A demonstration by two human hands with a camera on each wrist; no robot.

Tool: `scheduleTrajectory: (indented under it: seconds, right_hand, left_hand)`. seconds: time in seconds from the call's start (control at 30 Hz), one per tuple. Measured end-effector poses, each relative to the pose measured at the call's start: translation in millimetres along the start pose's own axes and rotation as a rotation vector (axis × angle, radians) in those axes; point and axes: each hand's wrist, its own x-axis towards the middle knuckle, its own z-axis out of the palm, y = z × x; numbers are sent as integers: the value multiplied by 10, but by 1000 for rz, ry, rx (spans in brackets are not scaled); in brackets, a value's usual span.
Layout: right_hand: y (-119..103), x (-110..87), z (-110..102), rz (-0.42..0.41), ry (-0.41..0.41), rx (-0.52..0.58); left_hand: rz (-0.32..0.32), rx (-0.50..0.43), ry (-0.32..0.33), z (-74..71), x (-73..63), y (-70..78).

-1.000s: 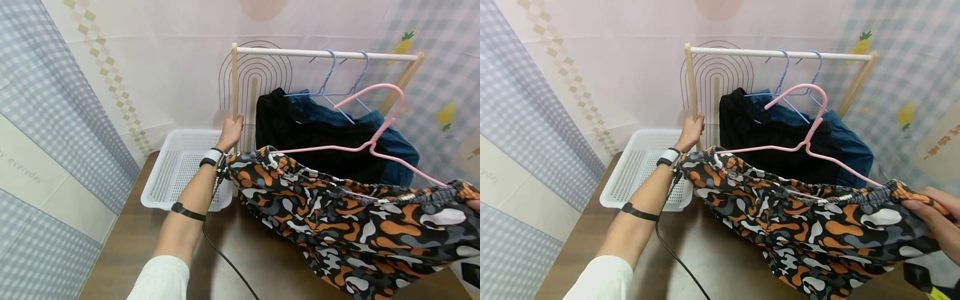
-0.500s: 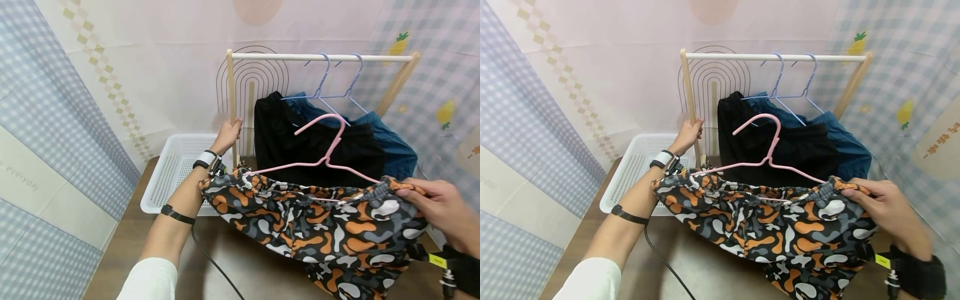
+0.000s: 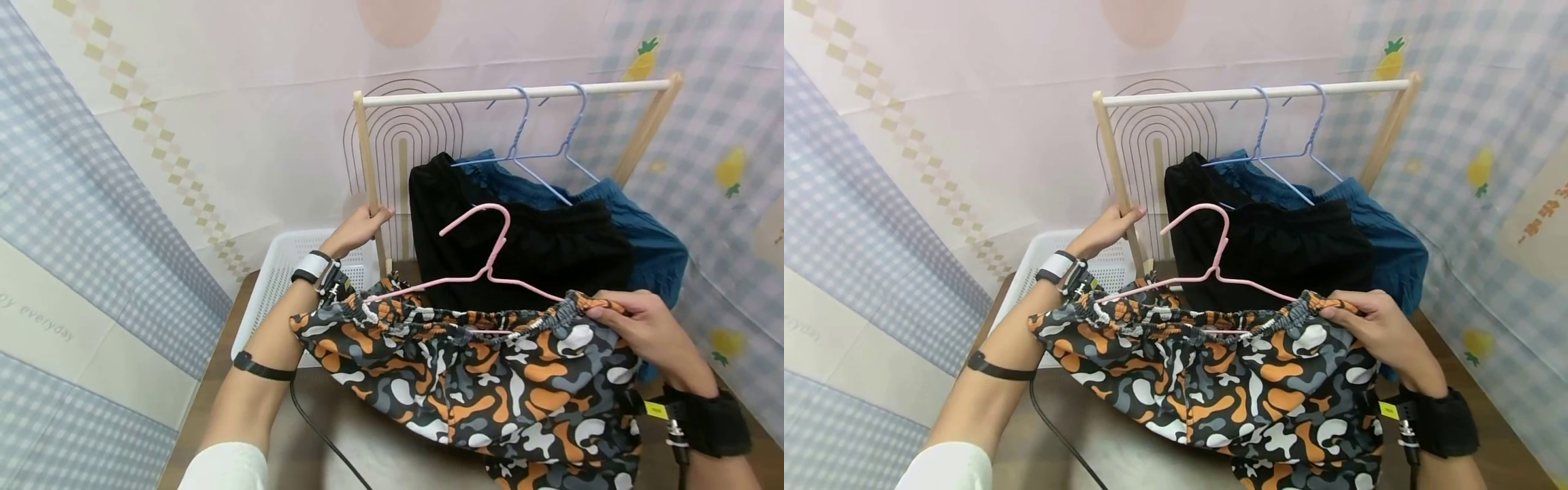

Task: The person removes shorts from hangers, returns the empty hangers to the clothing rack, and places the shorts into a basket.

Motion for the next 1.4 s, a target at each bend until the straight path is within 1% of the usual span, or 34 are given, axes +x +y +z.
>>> scheduleTrajectory:
  seconds: [0.1,0.2,0.3,0.4,0.47,0.53,0.63,0.7,0.8,0.83,0.9,0.97,1.07,1.13,1.17,1.23,1.3,1.33,1.4]
  right_hand:
    - [29,17,99,28,-2,36]
    - [43,24,166,75,6,44]
    - [49,24,192,124,25,29]
    - [43,23,190,162,32,20]
    - [34,20,185,178,34,19]
    - [23,20,179,194,28,20]
    - [4,19,177,220,22,20]
    - [-11,16,180,238,17,18]
    - [-39,19,192,258,14,14]
    - [-48,23,196,257,13,15]
    - [-64,44,199,229,9,4]
    - [-81,43,199,188,10,-21]
    - [-101,55,189,134,7,-63]
    - [-110,62,180,126,5,-88]
    - [-114,68,176,125,4,-98]
    - [-129,77,173,130,-1,-109]
    - [-155,87,183,123,-6,-114]
    - [-174,91,194,119,-6,-115]
    - [-220,93,227,108,-10,-122]
  left_hand:
    - [-13,5,-13,-68,-64,-39]
    - [-13,16,8,-104,-96,-64]
    - [16,22,10,-126,-110,-68]
    - [10,13,-6,-164,-153,-59]
    - [-7,-11,-14,-219,-217,-22]
    - [-18,-29,-8,-291,-297,21]
    - [-5,-40,22,-398,-441,119]
    - [13,-33,55,-459,-558,202]
    - [36,16,89,-530,-790,351]
    - [46,42,94,-545,-880,405]
    - [81,116,86,-560,-1071,508]
    - [134,200,56,-531,-1264,603]
    - [229,290,-4,-474,-1552,723]
    - [277,330,-53,-457,-1730,770]
    - [292,336,-75,-457,-1808,786]
    - [312,354,-98,-454,-1949,817]
    - [315,398,-89,-417,-2060,850]
    - [316,432,-69,-375,-2101,868]
    - [317,513,-15,-236,-2156,915]
